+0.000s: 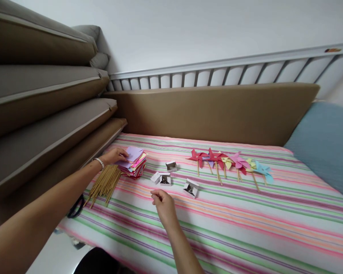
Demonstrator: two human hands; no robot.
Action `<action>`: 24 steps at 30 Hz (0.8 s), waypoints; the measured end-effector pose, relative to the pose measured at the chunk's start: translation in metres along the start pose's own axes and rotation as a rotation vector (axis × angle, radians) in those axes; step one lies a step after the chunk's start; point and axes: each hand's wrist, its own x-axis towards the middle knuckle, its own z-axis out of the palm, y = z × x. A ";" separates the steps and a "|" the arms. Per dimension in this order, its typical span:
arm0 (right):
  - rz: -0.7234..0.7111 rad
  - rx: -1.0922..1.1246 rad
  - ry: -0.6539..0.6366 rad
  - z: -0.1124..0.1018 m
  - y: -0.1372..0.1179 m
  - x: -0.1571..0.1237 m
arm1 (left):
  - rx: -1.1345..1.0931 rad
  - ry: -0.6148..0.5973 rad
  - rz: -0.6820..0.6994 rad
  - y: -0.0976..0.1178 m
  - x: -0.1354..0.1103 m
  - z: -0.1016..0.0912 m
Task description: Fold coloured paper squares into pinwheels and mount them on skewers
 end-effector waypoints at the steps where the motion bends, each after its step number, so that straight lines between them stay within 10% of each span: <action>1: 0.001 0.000 0.002 0.000 0.000 0.000 | 0.006 -0.002 0.003 0.000 0.000 0.000; 24: 0.007 -0.024 -0.027 0.003 0.002 -0.001 | 0.166 0.117 0.009 0.034 -0.011 0.027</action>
